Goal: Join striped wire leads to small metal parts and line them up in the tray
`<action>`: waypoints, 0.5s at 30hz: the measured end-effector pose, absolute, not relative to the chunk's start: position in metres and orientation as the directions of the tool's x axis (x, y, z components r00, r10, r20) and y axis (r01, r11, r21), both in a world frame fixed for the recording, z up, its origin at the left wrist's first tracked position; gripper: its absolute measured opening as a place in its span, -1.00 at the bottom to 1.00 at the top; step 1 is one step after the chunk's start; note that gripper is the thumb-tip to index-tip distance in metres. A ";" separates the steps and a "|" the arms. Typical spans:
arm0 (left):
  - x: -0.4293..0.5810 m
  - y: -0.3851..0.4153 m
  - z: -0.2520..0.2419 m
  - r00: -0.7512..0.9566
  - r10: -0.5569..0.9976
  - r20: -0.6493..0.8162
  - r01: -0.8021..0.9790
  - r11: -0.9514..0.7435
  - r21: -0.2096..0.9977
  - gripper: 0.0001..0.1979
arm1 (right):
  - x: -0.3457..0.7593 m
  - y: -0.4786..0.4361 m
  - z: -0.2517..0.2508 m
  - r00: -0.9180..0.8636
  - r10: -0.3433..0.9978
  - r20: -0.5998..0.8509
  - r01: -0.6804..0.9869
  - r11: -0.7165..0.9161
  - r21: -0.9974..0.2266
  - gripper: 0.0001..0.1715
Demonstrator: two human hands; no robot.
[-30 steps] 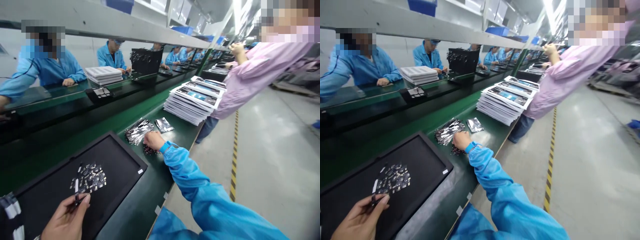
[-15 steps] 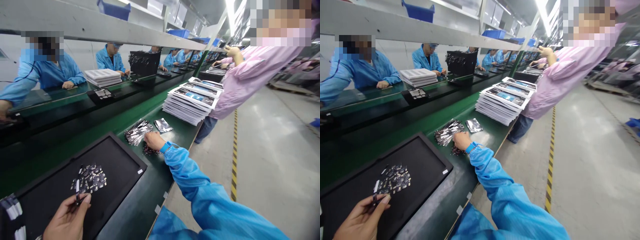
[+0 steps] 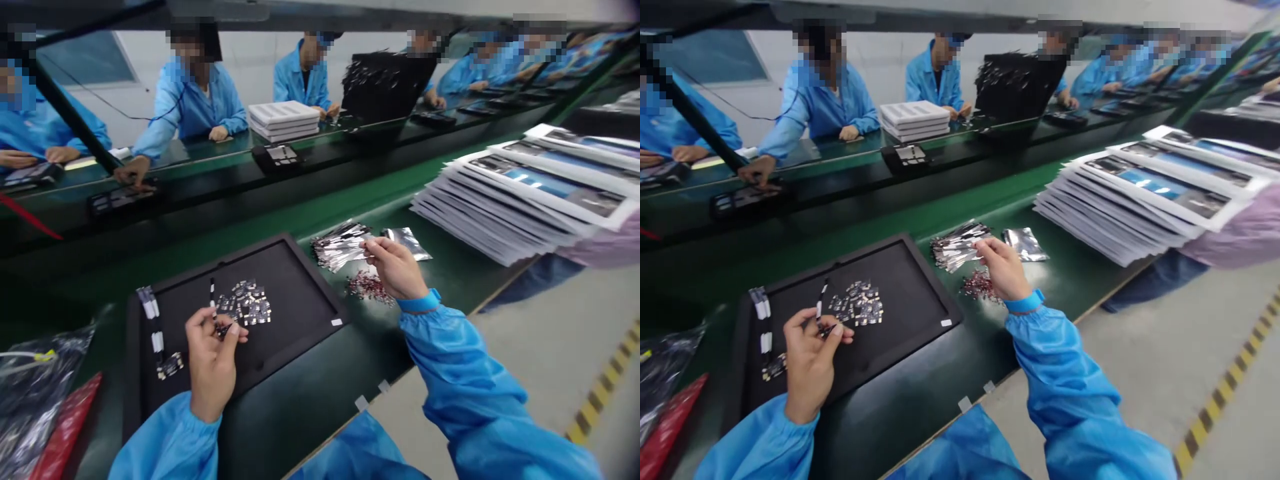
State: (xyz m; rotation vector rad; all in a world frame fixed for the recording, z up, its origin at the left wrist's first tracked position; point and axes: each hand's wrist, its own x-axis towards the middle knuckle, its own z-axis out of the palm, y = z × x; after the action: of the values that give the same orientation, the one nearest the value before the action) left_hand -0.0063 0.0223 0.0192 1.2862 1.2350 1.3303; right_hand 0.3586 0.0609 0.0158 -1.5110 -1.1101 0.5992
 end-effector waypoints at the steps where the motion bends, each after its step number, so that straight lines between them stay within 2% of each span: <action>1: -0.007 0.021 0.019 -0.044 0.991 0.127 0.084 -0.123 0.989 -0.71 | 0.346 0.059 0.019 0.404 0.897 0.180 0.256 0.078 -0.964 -0.58; 2: -0.007 0.020 0.019 -0.008 0.991 0.136 0.129 -0.133 0.983 -0.84 | 0.333 0.058 0.022 0.367 0.916 0.164 0.185 0.100 -0.978 -0.60; 3: -0.006 0.019 0.020 0.027 0.990 0.140 0.168 -0.142 0.975 -0.89 | 0.318 0.056 0.025 0.319 0.936 0.149 0.114 0.119 -0.986 -0.62; 5: -0.005 0.015 0.021 0.067 0.988 0.141 0.196 -0.151 0.969 -0.80 | 0.288 0.051 0.030 0.197 0.971 0.139 0.030 0.136 -0.990 -0.65; 10: 0.000 0.005 0.023 0.107 0.977 0.187 0.226 -0.207 0.952 -0.86 | 0.217 0.035 0.040 -0.132 0.970 0.206 0.161 0.226 -0.961 -0.65; 15: 0.004 0.000 0.018 0.129 0.961 0.244 0.244 -0.269 0.932 -0.81 | 0.179 0.019 0.031 -0.247 0.920 0.305 0.179 0.353 -0.919 -0.75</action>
State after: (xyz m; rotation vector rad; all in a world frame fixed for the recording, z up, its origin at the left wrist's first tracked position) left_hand 0.0039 -0.0001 0.0176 1.6457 1.1889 1.1887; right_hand 0.1790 0.0195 0.0308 -0.9929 -1.6733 0.9860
